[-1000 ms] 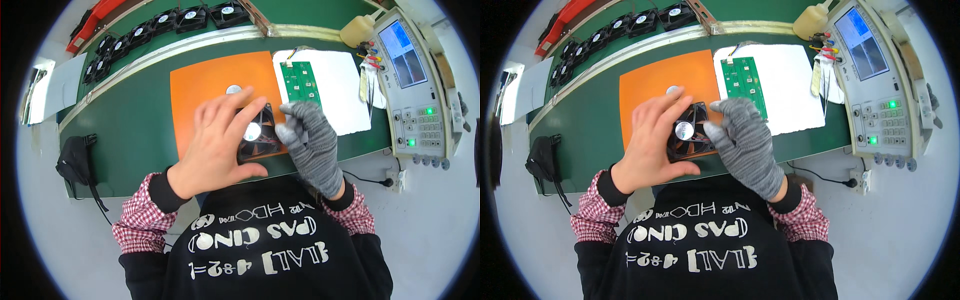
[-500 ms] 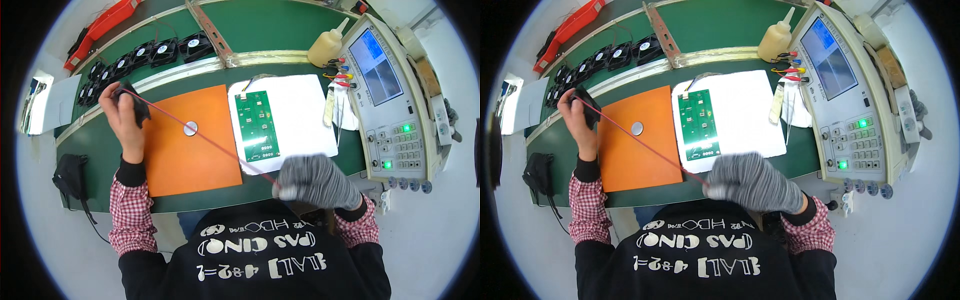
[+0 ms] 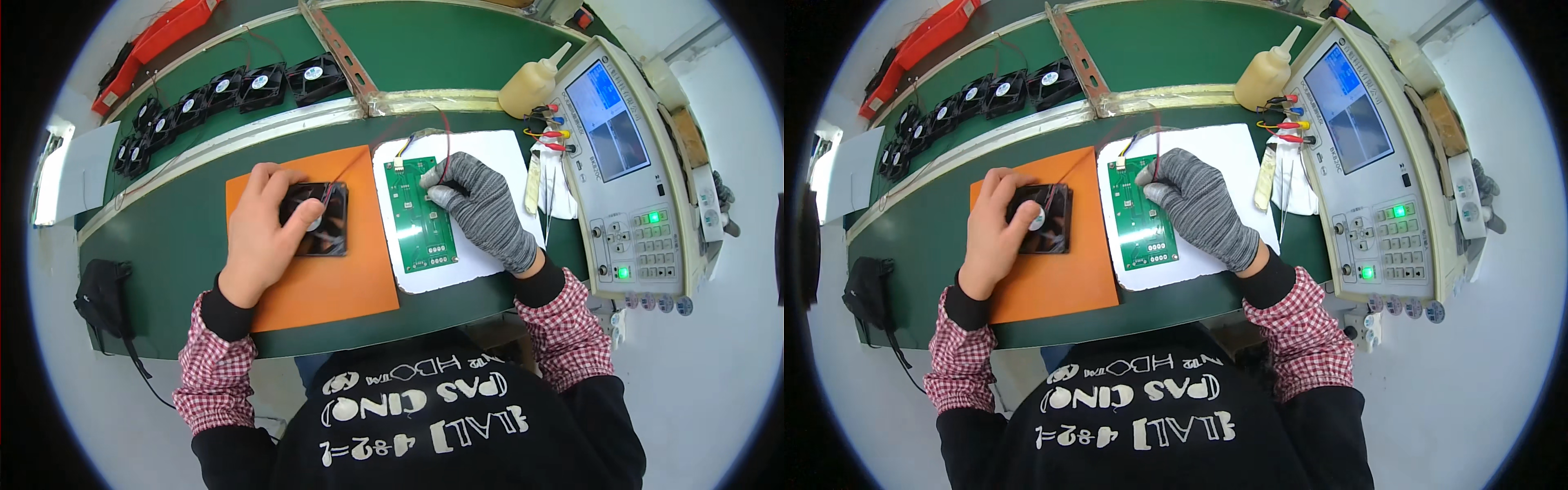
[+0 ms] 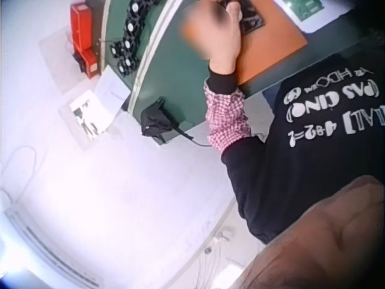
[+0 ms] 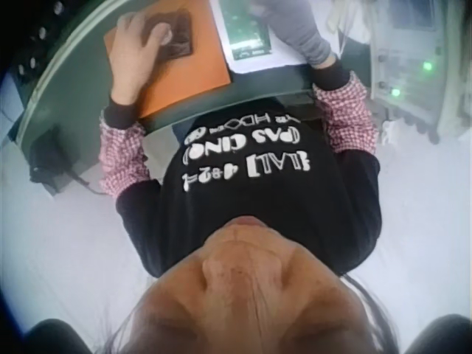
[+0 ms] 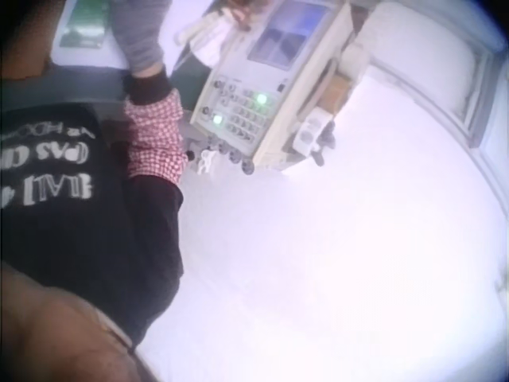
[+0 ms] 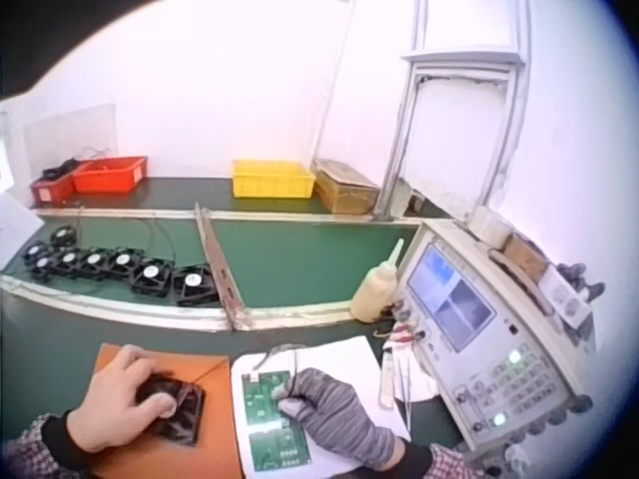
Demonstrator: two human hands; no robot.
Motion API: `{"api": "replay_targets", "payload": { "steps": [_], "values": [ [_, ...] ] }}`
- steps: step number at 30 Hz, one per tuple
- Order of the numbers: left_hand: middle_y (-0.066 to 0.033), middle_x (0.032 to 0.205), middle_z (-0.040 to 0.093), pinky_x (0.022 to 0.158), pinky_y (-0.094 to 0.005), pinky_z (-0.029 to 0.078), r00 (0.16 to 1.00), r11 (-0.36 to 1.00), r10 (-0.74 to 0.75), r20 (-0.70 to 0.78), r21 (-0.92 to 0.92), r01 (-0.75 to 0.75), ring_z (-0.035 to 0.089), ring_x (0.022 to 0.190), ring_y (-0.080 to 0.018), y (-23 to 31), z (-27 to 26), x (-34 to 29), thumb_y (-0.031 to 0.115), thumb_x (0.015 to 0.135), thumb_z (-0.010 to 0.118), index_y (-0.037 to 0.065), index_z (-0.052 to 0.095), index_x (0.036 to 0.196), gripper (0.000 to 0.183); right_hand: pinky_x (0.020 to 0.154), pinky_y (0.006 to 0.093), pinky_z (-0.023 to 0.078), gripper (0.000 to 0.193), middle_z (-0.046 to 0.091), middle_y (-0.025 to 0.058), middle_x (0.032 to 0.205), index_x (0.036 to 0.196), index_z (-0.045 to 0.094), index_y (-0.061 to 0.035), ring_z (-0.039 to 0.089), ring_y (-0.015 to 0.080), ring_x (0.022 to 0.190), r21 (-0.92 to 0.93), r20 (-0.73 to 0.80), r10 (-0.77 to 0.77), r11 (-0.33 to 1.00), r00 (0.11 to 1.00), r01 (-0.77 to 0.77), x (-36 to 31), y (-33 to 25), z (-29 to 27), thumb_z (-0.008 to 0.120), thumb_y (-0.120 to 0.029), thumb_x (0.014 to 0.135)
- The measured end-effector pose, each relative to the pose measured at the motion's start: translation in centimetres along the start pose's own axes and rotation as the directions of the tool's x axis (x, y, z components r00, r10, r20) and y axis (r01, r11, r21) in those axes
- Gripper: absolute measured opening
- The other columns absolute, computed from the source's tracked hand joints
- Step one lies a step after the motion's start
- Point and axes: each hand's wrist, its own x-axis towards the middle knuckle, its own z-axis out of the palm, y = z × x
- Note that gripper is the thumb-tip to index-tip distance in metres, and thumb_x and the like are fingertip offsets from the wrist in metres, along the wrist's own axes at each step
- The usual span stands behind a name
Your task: The person tests multiple small black cooling fans by connecting them to a green circuit board using red and black wires. They pick up each fan, connect the wires to the board, observe the fan spinning, and then disconnect and place the fan aside. The process is repeated for several fans on a green workbench.
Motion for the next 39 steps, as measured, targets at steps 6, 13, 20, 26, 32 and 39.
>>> {"api": "replay_targets", "payload": {
  "steps": [6, 13, 20, 26, 32, 39],
  "values": [
    [-0.0167, 0.135, 0.048, 0.104, -0.048, 0.033, 0.917, 0.961, 0.276, 0.289, -0.11, -0.254, 0.042, 0.126, -0.0367, -0.6, -1.5, 0.1, 0.042, 0.054, 0.089, 0.004, 0.04, 0.143, 0.108, 0.082, 0.0364, 0.052, 0.02, 0.064, 0.0102, 0.09, 0.1, 0.068, -0.0068, 0.064, 0.027, 0.085, -0.402, 0.114, -0.33, 0.847, 0.937, 0.347, 0.1, -0.4, 0.0, 0.063, 0.0, 0.082],
    [-0.0202, 0.125, 0.05, 0.099, -0.0449, 0.038, 0.937, 0.939, 0.306, 0.171, 0.106, -0.326, 0.047, 0.114, -0.0392, 0.1, 0.2, -0.3, 0.039, 0.057, 0.088, -0.001, 0.039, 0.141, 0.105, 0.074, 0.0386, 0.053, 0.029, 0.064, 0.0097, 0.087, 0.101, 0.069, -0.0109, 0.064, 0.0277, 0.082, -0.623, 0.237, -0.421, 0.625, 0.875, 0.47, 0.1, -0.8, 0.2, 0.064, -0.001, 0.074],
    [-0.0122, 0.11, 0.06, 0.086, -0.043, 0.044, 0.632, 0.581, 0.773, -0.045, 0.451, -0.678, 0.058, 0.095, -0.029, 1.1, -4.2, -2.6, 0.039, 0.076, 0.078, 0.001, 0.055, 0.126, 0.066, 0.08, 0.0369, 0.053, 0.019, 0.062, 0.0114, 0.095, 0.098, 0.071, -0.0089, 0.063, 0.029, 0.09, -0.362, 0.088, -0.139, 0.918, 0.986, 0.161, -0.1, 0.0, -0.2, 0.069, -0.003, 0.08],
    [-0.0145, 0.104, 0.062, 0.077, -0.0336, 0.05, 0.919, 0.799, 0.379, -0.107, -0.464, -0.383, 0.062, 0.091, -0.0243, 2.1, -7.3, -4.9, 0.039, 0.083, 0.072, -0.004, 0.053, 0.121, 0.06, 0.084, 0.0342, 0.054, 0.012, 0.063, 0.0106, 0.096, 0.093, 0.072, -0.0069, 0.064, 0.0263, 0.093, -0.305, 0.074, -0.123, 0.942, 0.99, 0.14, -0.2, -0.4, -0.3, 0.071, -0.003, 0.081],
    [-0.0111, 0.111, 0.066, 0.076, -0.032, 0.046, 0.5, 0.582, 0.811, -0.303, 0.511, -0.633, 0.059, 0.093, -0.022, 2.8, -6.2, -2.9, 0.047, 0.091, 0.059, 0.007, 0.059, 0.121, 0.05, 0.079, 0.0397, 0.053, 0.02, 0.065, 0.0108, 0.093, 0.096, 0.069, -0.0081, 0.064, 0.0308, 0.088, -0.436, 0.139, -0.26, 0.85, 0.955, 0.295, -0.1, 0.0, -0.1, 0.067, 0.003, 0.08],
    [-0.0303, 0.145, 0.04, 0.115, -0.0494, 0.028, 0.693, 0.74, 0.673, -0.259, 0.209, -0.64, 0.038, 0.136, -0.0431, 1.0, -0.8, 14.4, 0.049, 0.075, 0.074, -0.009, 0.032, 0.144, 0.099, 0.075, 0.0283, 0.052, 0.01, 0.067, 0.0083, 0.094, 0.1, 0.065, -0.0017, 0.065, 0.0166, 0.082, 0.096, -0.182, -0.076, 0.991, 0.98, 0.094, -1.1, -1.6, 0.1, 0.063, 0.0, 0.09]
  ]
}}
